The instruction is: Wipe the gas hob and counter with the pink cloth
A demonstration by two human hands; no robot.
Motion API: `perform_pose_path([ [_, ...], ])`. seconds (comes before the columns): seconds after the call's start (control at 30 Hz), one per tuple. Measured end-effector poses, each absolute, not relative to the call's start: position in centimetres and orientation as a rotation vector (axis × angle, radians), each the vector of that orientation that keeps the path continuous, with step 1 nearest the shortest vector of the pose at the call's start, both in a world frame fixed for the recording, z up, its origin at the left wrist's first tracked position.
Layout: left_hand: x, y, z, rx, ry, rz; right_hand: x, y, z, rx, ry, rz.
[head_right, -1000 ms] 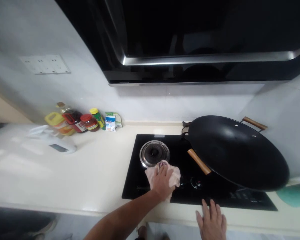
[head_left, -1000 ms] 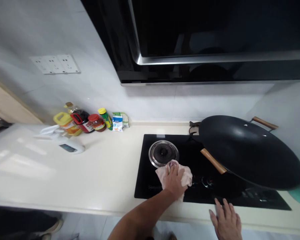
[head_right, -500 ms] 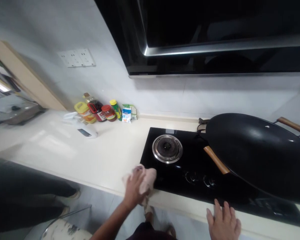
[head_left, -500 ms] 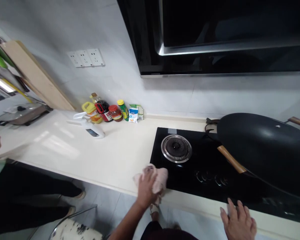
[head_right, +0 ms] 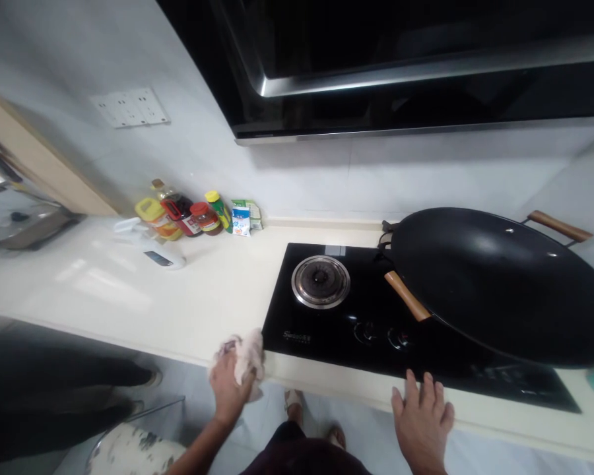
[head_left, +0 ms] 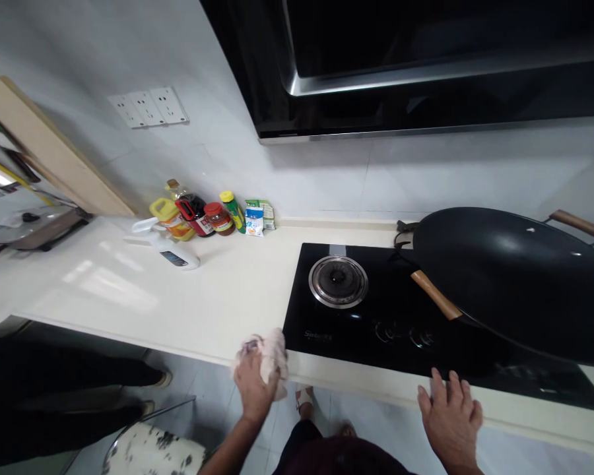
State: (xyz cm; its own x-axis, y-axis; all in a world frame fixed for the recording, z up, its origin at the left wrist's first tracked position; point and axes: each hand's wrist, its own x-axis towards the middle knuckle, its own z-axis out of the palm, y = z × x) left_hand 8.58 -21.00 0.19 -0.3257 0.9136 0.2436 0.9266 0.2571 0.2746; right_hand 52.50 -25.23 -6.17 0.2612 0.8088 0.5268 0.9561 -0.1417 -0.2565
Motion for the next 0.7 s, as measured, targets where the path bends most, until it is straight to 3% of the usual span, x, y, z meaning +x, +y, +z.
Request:
perform_pose_path([
  [0.17, 18.3, -23.4, -1.7, -2.460, -2.167, -0.551, 52.6, -24.9, -6.3, -2.005, -1.580, -0.338],
  [0.4, 27.1, -20.3, 0.9, -3.041, -1.948, -0.744, 53.1, -24.5, -7.4, -2.009, -1.584, -0.340],
  [0.7, 28.2, -11.9, 5.7, -2.828, -2.307, -1.659, 53.7, -23.8, -8.9, -2.051, -1.584, -0.239],
])
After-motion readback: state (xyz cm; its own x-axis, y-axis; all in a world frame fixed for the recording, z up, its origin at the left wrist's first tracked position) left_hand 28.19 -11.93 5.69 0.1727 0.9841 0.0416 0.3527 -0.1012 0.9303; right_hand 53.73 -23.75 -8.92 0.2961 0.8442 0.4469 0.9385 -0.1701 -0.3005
